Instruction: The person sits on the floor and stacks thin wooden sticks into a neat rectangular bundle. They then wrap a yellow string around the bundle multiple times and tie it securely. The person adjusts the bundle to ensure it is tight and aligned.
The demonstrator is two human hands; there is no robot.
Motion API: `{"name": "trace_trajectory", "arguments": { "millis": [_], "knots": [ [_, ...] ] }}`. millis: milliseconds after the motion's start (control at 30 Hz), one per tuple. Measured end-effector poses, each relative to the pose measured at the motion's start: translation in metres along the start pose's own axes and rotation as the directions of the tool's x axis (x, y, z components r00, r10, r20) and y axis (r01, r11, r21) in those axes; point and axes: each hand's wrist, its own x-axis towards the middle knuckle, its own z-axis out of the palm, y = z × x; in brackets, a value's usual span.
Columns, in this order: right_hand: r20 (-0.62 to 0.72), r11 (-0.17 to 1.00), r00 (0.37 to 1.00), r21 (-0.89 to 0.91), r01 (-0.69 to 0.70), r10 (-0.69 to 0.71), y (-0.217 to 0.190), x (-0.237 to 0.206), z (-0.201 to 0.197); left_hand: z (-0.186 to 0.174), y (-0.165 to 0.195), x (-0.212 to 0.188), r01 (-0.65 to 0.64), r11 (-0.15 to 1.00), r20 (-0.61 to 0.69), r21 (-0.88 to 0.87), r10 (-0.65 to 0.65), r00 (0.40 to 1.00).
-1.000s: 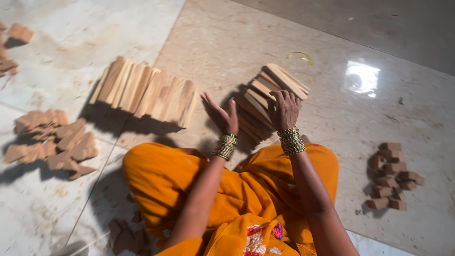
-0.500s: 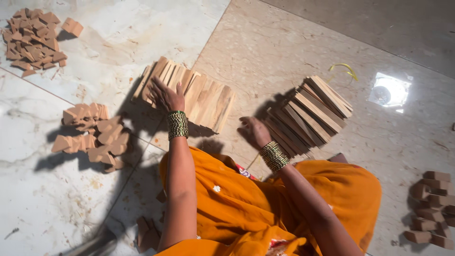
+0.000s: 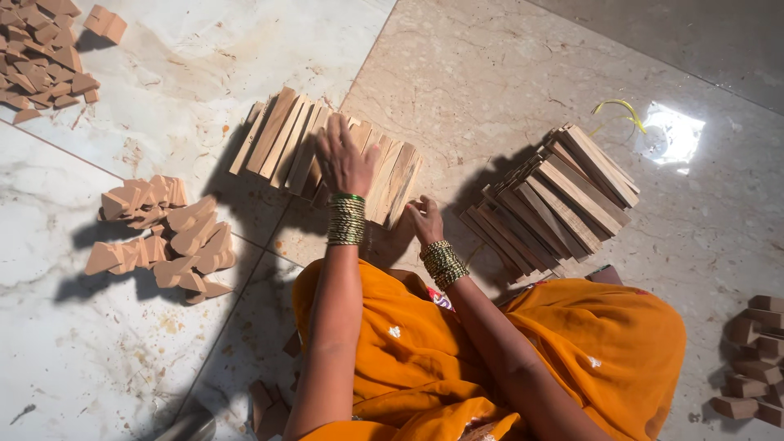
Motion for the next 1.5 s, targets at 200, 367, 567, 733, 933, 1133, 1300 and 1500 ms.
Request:
{"name": "trace_trajectory", "arguments": {
  "millis": [200, 367, 567, 733, 933, 1133, 1300, 1500],
  "knots": [
    [0.135, 0.949, 0.988, 0.294, -0.109, 0.072, -0.005, 0.005, 0.004, -0.002, -0.017, 0.004, 0.088, 0.992, -0.19, 0.087, -0.07, 0.979],
    [0.182, 0.934, 0.977, 0.314, -0.167, 0.113, -0.008, 0.0, 0.002, 0.01, -0.012, -0.015, 0.027, 0.994, -0.172, 0.108, -0.008, 0.985],
    [0.208, 0.903, 0.971, 0.384, -0.194, 0.12, -0.012, -0.006, 0.0, 0.031, 0.02, -0.058, 0.036, 0.991, 0.213, 0.125, -0.062, 0.975],
    [0.258, 0.853, 0.959, 0.469, -0.231, 0.118, -0.021, -0.007, -0.006, 0.028, 0.036, -0.071, 0.022, 0.984, 0.014, 0.177, -0.024, 1.0],
    [0.269, 0.793, 0.948, 0.535, -0.292, 0.169, -0.028, -0.015, -0.012, 0.024, 0.043, -0.065, 0.085, 0.989, -0.036, 0.123, -0.081, 0.996],
    [0.254, 0.81, 0.956, 0.523, -0.265, 0.149, -0.031, -0.021, -0.012, 0.023, 0.048, -0.07, 0.075, 0.991, 0.019, 0.114, -0.078, 0.997],
    [0.3, 0.795, 0.949, 0.55, -0.254, 0.096, -0.032, -0.022, -0.017, 0.028, 0.056, -0.076, 0.066, 0.981, 0.0, 0.182, -0.068, 0.998],
    [0.324, 0.826, 0.944, 0.515, -0.228, 0.058, -0.038, -0.015, -0.022, 0.029, 0.059, -0.073, 0.0, 0.98, -0.206, 0.199, 0.042, 0.978]
  ]
}}
